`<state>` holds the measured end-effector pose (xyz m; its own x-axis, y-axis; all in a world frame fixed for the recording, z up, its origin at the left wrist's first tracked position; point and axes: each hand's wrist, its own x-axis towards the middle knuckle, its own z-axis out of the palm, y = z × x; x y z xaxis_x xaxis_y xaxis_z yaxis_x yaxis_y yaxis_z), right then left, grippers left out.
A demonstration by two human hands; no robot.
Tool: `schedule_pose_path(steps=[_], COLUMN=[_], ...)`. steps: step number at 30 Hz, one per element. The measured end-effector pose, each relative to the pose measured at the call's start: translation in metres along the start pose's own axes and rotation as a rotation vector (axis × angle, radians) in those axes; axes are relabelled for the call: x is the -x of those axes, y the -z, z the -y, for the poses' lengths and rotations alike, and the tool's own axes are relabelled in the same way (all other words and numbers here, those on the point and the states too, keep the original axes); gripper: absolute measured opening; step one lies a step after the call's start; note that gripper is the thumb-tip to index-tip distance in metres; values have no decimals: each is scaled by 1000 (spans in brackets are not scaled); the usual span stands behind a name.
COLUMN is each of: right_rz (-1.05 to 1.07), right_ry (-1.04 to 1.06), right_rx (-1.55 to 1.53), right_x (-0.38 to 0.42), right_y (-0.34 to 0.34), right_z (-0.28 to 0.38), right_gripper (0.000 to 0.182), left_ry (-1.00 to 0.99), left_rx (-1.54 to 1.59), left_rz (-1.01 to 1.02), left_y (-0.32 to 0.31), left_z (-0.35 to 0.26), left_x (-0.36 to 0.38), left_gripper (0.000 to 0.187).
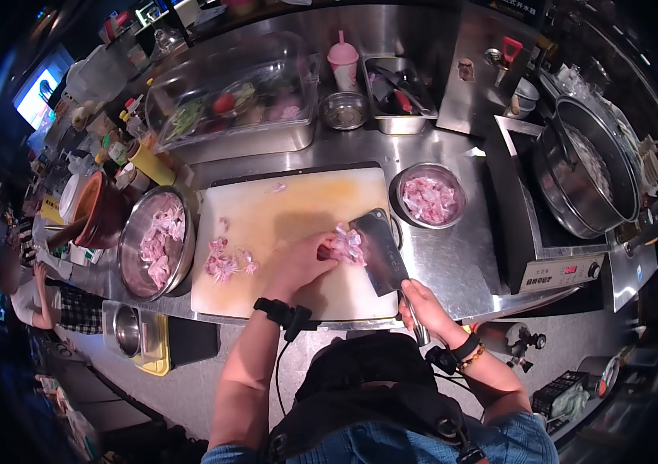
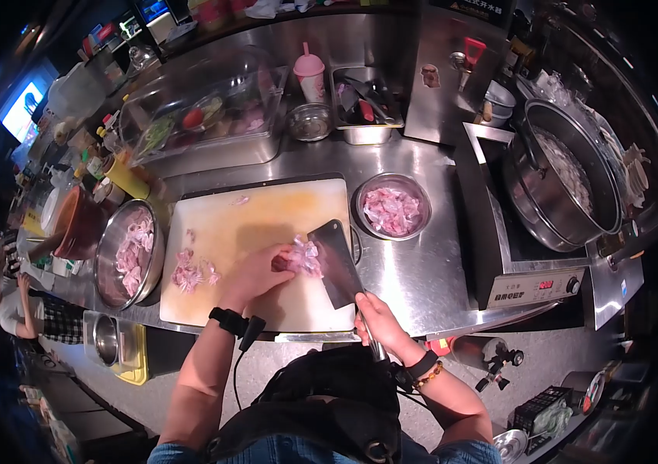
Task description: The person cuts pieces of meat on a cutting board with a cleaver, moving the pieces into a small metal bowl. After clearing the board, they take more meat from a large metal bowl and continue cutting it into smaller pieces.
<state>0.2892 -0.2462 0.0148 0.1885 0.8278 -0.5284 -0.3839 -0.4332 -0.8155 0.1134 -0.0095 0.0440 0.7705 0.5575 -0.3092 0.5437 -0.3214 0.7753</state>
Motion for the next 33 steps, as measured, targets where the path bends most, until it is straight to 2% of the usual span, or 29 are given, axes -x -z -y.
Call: schedule_pose_path(steps=[3,6,9,12,15,18,19,23,26,27,30,33], right_rz=[7,-24,-25,12,90,143,142,92,22,-25,-144,-302], right_ry=[-3,-5,-60,-74,-73,-115,-130,-13,105,126,222,289], right_rx=[2,-16,-136,-115,-89,-156,-190,-172,-215,-230,-296,-253], right_x=[1,10,12,0,-17,-23,-21,-5,2,8,24,28], right_y=[4,5,7,-3,-18,-27,-26,-16,9,16,39,63], right_z=[-1,-4,-10,-9,-4,7,11,27,31,39,52,49], right_gripper=[31,31,31,31,30,29,29,30,30,31,30,30], left_ry=[-24,-91,-93,-98,-71,-92,-46,-115,-220,-302,-355,-370], left_rx=[34,-127,-377,-391,-298,-28,-112,226,-96,-29,23,-125], left_rz=[-38,-183,-218,-195,-298,-363,-334,-346,-338,-350,-240,-264], left_y=[-6,-12,-15,-27,-40,-46,-39,-49,-47,-54,-70,-89], left_z=[-9,2,2,-6,0,30,17,17,-54,-65,-101,-112], left_x=[3,3,-2,-10,-15,-26,-22,-53,-71,-84,-131,-164], left_gripper=[78,86,92,97,90,85,82,78,74,69,72,77])
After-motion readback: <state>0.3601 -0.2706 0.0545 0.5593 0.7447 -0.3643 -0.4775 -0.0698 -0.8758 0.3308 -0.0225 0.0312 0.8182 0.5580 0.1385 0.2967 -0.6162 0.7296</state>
